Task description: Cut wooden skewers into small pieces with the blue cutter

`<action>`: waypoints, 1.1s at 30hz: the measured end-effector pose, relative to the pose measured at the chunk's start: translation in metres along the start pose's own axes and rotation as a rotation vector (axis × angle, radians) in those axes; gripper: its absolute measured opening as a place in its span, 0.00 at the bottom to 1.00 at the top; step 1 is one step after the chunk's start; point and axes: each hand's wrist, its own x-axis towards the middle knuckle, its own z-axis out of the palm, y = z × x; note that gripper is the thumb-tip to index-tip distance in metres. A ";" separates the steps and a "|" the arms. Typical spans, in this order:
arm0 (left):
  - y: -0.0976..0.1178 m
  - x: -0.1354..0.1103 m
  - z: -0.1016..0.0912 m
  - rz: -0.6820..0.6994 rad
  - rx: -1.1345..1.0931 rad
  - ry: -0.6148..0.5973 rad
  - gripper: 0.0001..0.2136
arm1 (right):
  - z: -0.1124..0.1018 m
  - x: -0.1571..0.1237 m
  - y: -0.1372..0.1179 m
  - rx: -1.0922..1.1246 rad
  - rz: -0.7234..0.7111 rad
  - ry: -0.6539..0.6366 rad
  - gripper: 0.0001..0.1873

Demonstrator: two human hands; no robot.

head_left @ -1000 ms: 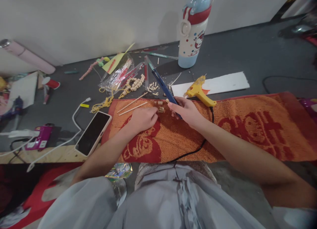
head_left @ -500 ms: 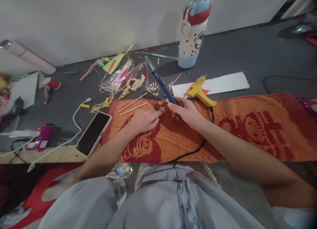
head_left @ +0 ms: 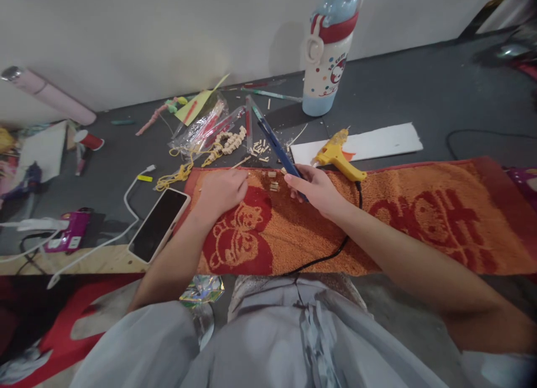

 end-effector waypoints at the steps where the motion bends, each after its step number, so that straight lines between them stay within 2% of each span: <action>1: -0.003 0.000 -0.001 -0.029 0.000 0.004 0.12 | 0.000 0.000 0.000 0.000 0.002 0.001 0.17; 4: -0.009 0.001 -0.003 -0.045 0.024 0.002 0.11 | 0.000 -0.001 -0.001 0.001 0.002 -0.008 0.17; 8: -0.015 0.002 -0.003 0.014 0.051 0.005 0.11 | 0.000 -0.001 0.000 -0.005 -0.004 -0.013 0.17; 19: -0.029 0.007 0.010 0.113 0.001 -0.076 0.12 | 0.001 -0.002 -0.002 -0.008 0.015 -0.008 0.17; 27: -0.020 0.004 0.005 0.179 -0.037 0.040 0.15 | 0.000 0.000 -0.001 -0.001 0.021 -0.001 0.17; 33: -0.008 0.002 0.002 0.332 -0.155 -0.029 0.14 | 0.000 0.000 0.000 -0.002 0.007 -0.008 0.17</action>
